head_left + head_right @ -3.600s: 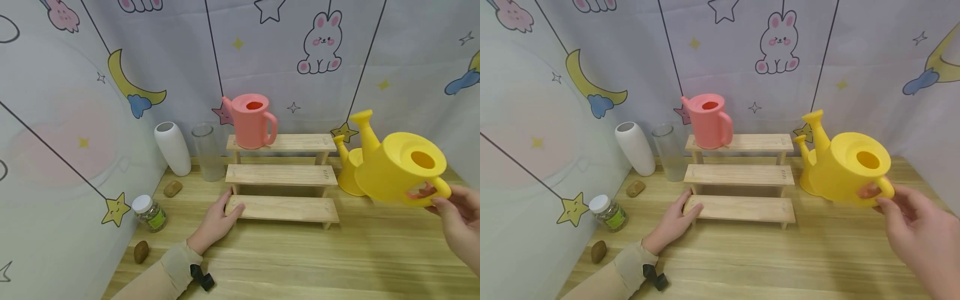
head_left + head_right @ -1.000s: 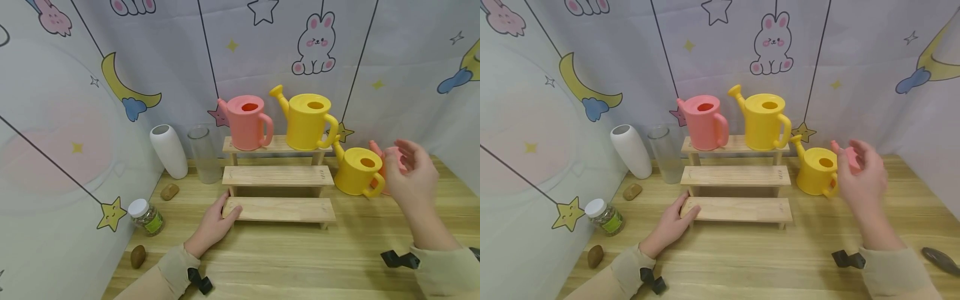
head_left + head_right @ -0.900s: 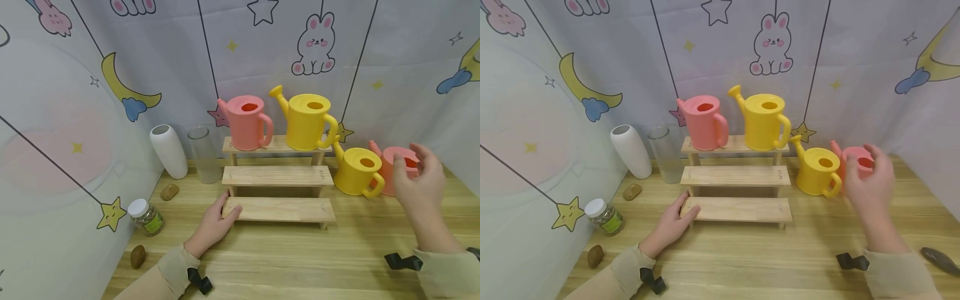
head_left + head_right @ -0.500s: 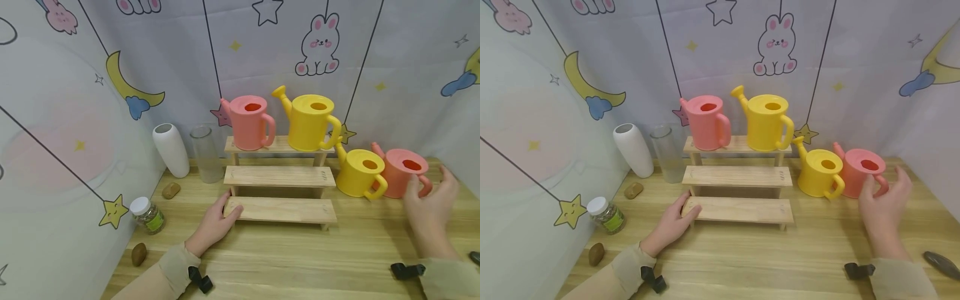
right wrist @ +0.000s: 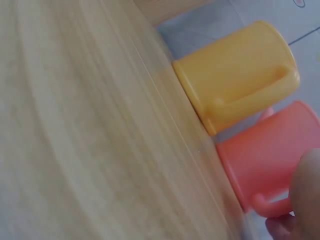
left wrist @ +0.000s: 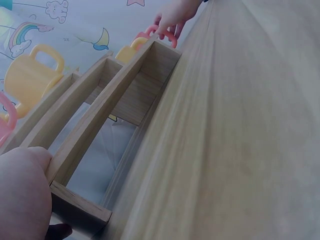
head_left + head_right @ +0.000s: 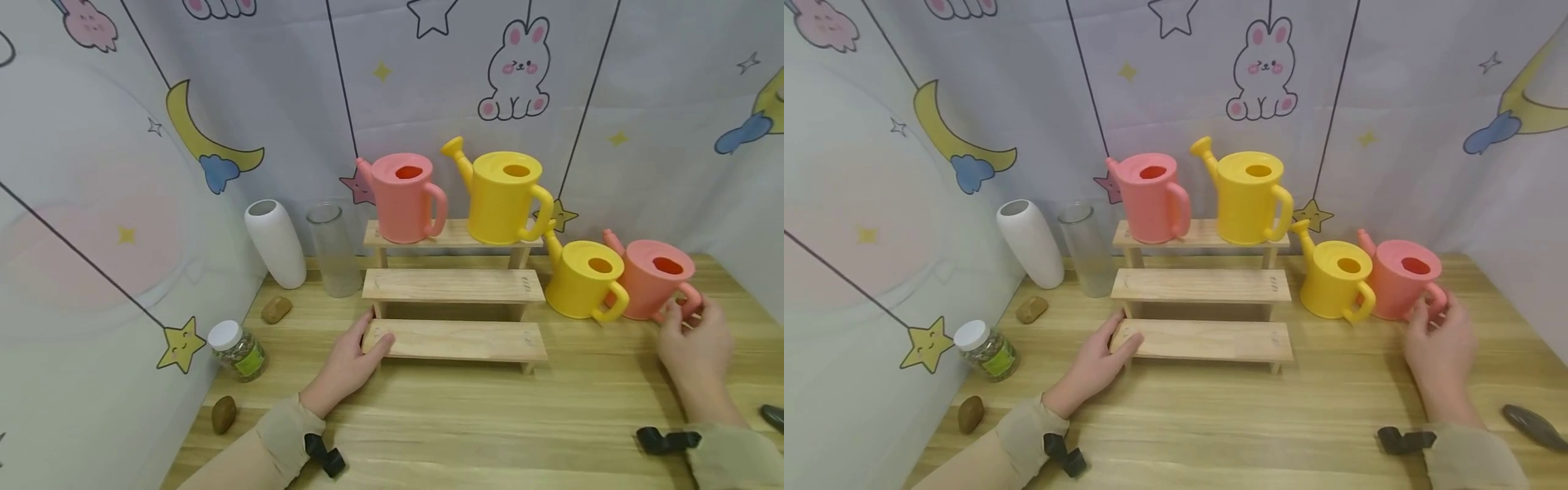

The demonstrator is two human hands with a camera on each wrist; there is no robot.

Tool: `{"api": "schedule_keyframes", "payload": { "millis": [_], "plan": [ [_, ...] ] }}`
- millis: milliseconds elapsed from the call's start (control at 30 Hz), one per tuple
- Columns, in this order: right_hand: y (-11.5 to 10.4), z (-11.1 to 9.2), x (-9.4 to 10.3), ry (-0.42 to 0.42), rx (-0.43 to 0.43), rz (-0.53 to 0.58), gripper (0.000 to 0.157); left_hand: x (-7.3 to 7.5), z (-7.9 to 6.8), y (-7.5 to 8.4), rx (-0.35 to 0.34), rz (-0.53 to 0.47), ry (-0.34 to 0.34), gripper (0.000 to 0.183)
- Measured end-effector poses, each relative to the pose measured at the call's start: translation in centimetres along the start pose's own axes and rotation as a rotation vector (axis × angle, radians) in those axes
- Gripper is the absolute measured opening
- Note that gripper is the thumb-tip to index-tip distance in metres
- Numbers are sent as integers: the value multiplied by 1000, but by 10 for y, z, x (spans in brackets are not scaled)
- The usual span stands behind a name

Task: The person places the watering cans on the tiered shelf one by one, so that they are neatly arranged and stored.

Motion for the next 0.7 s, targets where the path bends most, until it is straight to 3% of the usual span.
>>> {"api": "schedule_keyframes", "payload": {
  "millis": [300, 467, 633, 700],
  "plan": [
    [2, -2, 1, 1, -40, -12, 40, 1, 0, 1, -9, -16, -7, 80],
    [0, -2, 7, 73, -72, -2, 36, 0, 0, 1, -10, -5, -4, 80],
    [-18, -6, 20, 199, -84, 182, 9, 1, 0, 1, -12, -11, -8, 80],
    [-31, -10, 27, 254, -34, 242, 12, 1, 0, 1, -11, -10, -9, 80]
  ]
}}
Point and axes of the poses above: each hand's wrist, its own z-axis towards the middle knuckle, its own x-axis out of the back of the hand, y = z × x, the point moved 6 cm from there along z, towards the middle knuckle, and after that the axes turned 6 degrees about z, right-handed, at the moved point
